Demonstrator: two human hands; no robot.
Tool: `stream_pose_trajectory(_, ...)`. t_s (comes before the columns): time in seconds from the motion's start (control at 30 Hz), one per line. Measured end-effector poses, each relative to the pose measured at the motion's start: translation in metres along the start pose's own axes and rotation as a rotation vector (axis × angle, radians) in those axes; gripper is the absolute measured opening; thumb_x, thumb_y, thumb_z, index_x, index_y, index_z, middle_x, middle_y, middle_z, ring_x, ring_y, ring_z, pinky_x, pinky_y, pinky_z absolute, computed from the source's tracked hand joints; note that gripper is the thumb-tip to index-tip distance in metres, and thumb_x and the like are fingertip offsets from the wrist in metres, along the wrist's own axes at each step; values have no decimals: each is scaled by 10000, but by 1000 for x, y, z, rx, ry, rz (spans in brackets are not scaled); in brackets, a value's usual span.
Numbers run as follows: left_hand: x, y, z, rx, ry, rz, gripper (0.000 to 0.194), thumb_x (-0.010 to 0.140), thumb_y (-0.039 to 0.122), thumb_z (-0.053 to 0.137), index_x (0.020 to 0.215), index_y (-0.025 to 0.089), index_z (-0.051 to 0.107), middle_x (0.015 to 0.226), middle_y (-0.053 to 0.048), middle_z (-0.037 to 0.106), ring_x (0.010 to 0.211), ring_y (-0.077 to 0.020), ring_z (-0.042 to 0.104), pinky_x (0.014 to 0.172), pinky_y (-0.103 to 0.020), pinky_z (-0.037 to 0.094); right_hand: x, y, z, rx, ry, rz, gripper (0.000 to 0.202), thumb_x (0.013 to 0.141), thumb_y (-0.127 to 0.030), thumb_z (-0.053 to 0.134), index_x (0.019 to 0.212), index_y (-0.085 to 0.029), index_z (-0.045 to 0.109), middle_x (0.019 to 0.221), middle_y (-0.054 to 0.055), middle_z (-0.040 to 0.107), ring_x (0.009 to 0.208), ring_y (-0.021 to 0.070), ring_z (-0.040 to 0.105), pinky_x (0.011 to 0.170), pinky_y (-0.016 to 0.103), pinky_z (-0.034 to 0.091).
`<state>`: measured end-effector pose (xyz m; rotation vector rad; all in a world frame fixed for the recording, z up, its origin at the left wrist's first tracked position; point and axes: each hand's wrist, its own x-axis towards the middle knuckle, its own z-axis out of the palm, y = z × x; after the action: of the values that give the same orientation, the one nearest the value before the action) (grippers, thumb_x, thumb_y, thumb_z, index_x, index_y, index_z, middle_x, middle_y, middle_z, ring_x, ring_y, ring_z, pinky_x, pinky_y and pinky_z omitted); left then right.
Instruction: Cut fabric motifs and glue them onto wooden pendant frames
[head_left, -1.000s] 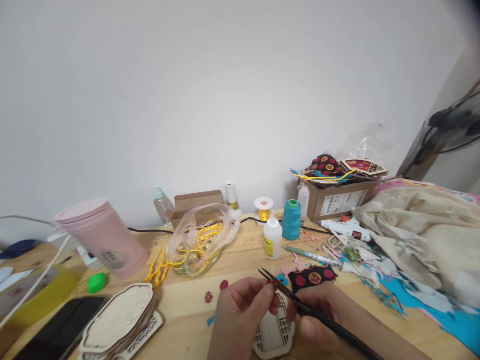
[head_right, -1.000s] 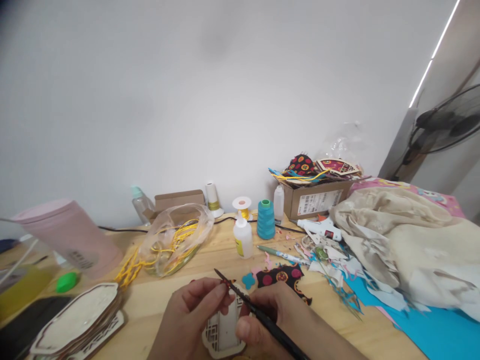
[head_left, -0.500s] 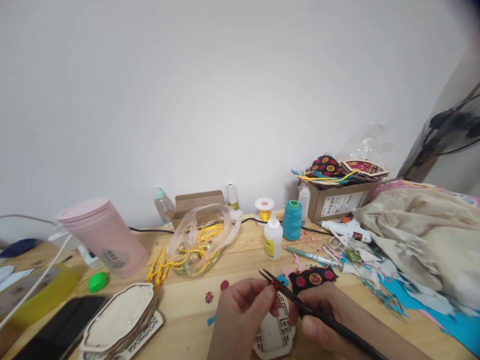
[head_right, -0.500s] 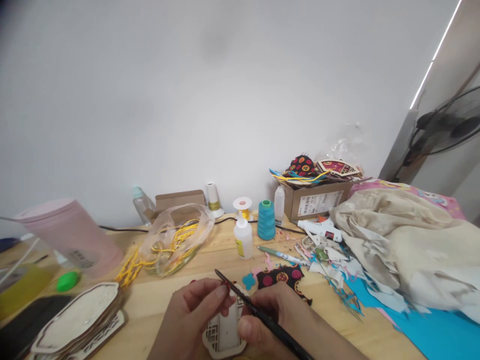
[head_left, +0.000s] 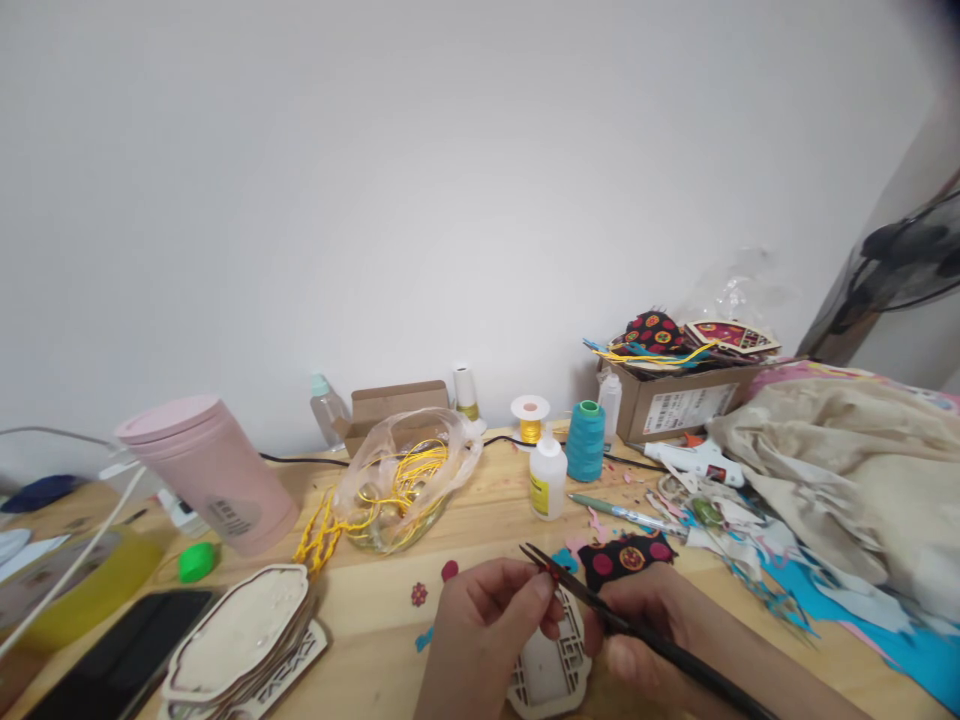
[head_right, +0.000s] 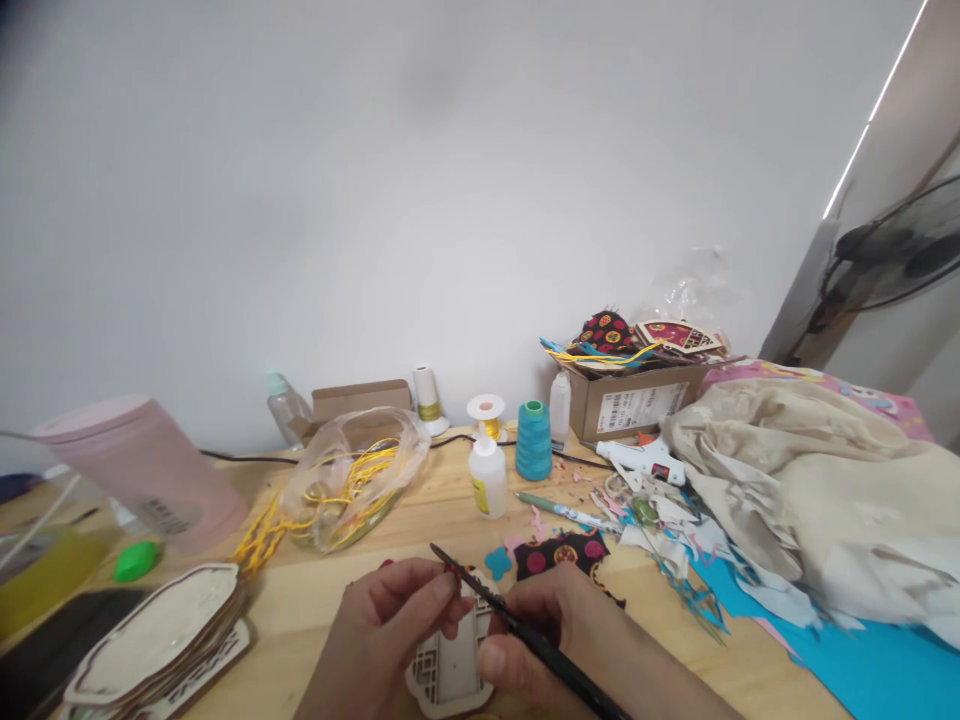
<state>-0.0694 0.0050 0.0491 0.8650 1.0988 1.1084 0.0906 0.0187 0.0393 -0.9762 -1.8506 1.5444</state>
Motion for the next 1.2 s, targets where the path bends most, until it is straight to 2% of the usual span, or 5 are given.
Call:
stream_pose_trajectory(0.23, -2, 1, -1, 6, -13, -6, 213, 650, 274, 613, 496, 135, 564, 495, -11, 573, 457, -112, 487, 467, -234, 336, -1, 1, -3, 14, -69, -43, 482, 660, -619, 460, 625, -138, 485, 549, -27, 342, 481, 86, 254, 381, 206, 159)
stream_pose_trajectory(0.63, 2, -2, -1, -29, 14, -24, 185, 606, 292, 653, 542, 125, 608, 484, -13, 583, 481, -131, 525, 487, -241, 360, -6, -14, -5, -62, -22, 52, 521, 619, -661, 477, 589, -142, 462, 516, -50, 296, 470, 74, 222, 393, 214, 136)
stream_pose_trajectory(0.87, 0, 1, -2, -48, -6, -11, 165, 616, 259, 652, 549, 114, 612, 484, -15, 594, 465, -118, 522, 469, -222, 364, -7, -11, -5, -80, -4, 54, 537, 605, -673, 478, 589, -136, 480, 506, -53, 297, 466, 73, 228, 389, 210, 134)
stream_pose_trajectory(1.07, 0, 4, -1, -91, 26, -8, 145, 589, 249, 683, 575, 114, 632, 516, -27, 636, 513, -126, 555, 525, -228, 404, -7, -10, -8, -114, -41, 5, 442, 659, -579, 514, 647, -137, 495, 558, -42, 350, 508, 88, 272, 415, 204, 182)
stream_pose_trajectory(1.2, 0, 3, 0, -143, 25, -38, 136, 604, 252, 676, 599, 122, 635, 542, -31, 651, 510, -123, 556, 549, -252, 427, -6, -12, -6, -43, -42, 4, 428, 599, -534, 606, 723, -132, 527, 589, -44, 365, 541, 97, 285, 440, 195, 212)
